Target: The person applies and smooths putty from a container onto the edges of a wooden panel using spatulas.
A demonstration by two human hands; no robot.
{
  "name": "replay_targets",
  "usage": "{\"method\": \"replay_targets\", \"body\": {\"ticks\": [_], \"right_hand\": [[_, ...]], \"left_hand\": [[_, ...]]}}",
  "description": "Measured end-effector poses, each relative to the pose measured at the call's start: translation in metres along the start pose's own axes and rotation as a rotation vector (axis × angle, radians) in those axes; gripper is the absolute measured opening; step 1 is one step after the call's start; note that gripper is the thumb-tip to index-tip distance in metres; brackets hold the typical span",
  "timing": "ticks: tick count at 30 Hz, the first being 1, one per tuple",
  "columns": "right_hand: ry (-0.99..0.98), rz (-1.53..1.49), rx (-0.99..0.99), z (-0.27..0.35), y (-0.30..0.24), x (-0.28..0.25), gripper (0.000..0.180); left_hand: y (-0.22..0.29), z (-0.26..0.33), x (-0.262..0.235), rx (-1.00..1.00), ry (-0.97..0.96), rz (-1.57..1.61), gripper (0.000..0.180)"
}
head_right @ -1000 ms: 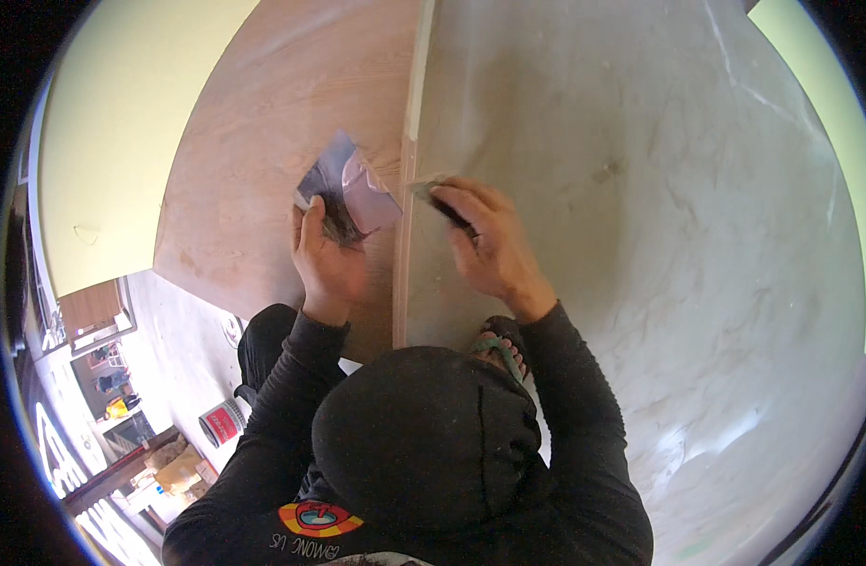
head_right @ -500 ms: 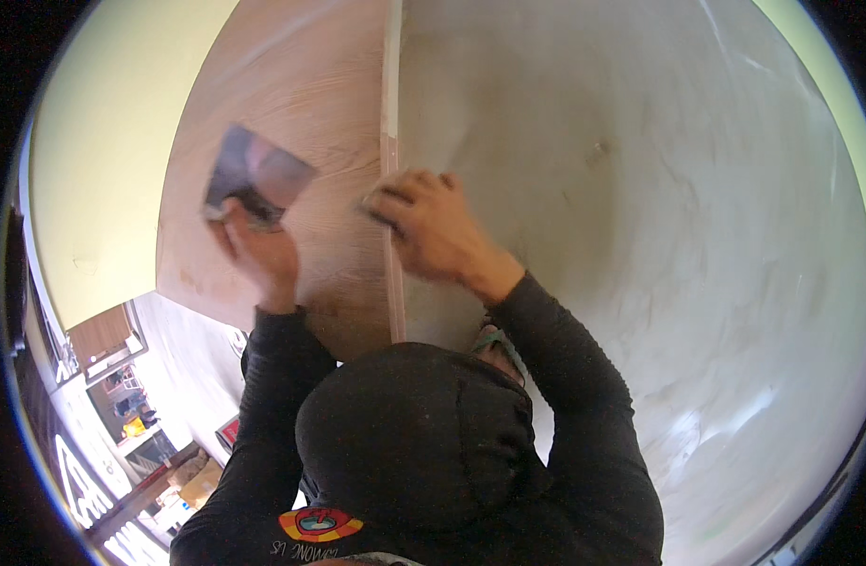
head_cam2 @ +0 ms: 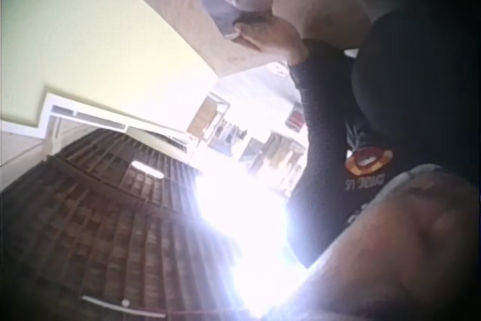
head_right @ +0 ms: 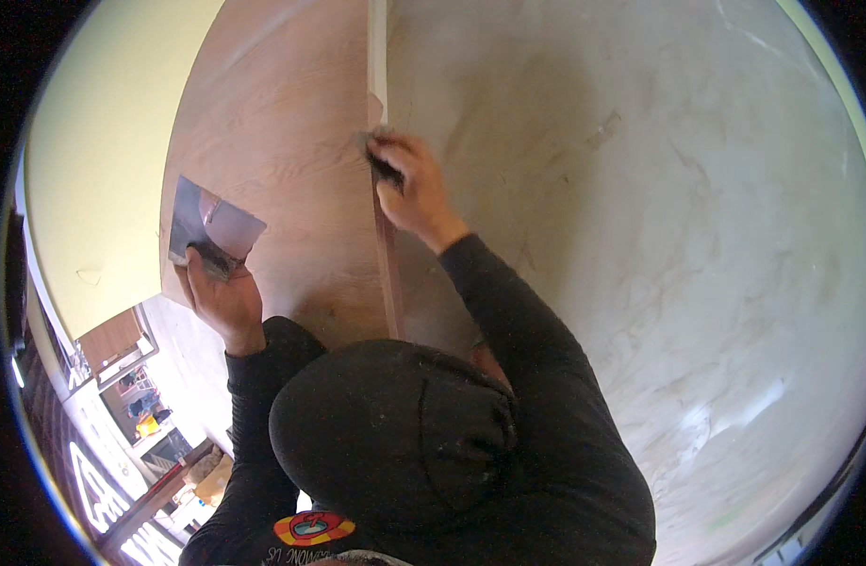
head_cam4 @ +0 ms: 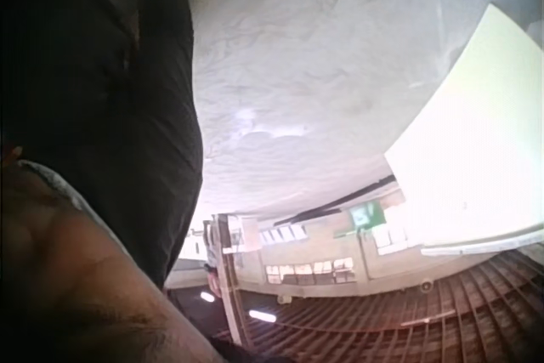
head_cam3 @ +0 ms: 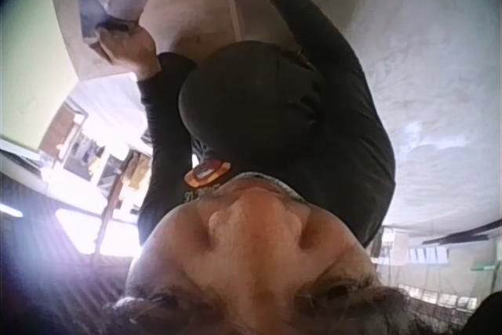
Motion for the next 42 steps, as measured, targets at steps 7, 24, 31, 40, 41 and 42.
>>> {"method": "replay_targets", "body": {"ticks": [7,24,31,40,41,42], "right_hand": [[0.042,-0.141,0.139,-0.041,0.019,-0.019,0.042],[-0.187,-0.19,0.484,-0.025,0.017,-0.026,0.034],[0.144,-0.15,0.245,-0.06,0.048,0.015,0.033],[-0.133,0.037,0.302,-0.032,0.028,0.007,0.037],[-0.075,0.036,0.301,-0.049,0.032,0.006,0.036],[-0.017,0.033,0.298,-0.064,0.038,0.006,0.036]], "left_hand": [[-0.001,-0.004,0.009,-0.082,0.008,0.02,0.04],[0.002,-0.008,0.024,-0.149,-0.054,0.093,0.039],[-0.004,-0.009,0.023,-0.149,-0.021,0.082,0.039],[-0.01,-0.018,0.027,-0.202,-0.044,0.099,0.04],[-0.011,-0.02,0.027,-0.208,-0.044,0.1,0.04],[-0.011,-0.021,0.028,-0.2,-0.055,0.104,0.04]]}}
Point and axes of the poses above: each hand's wrist, its own z-axis away from the middle knuckle, its own x-axis out of the palm, y = z × x, the point moved 4 cm from there along -z, towards the middle knuckle, and after that the axes turned 13 degrees about y, right-handed, at the moved point
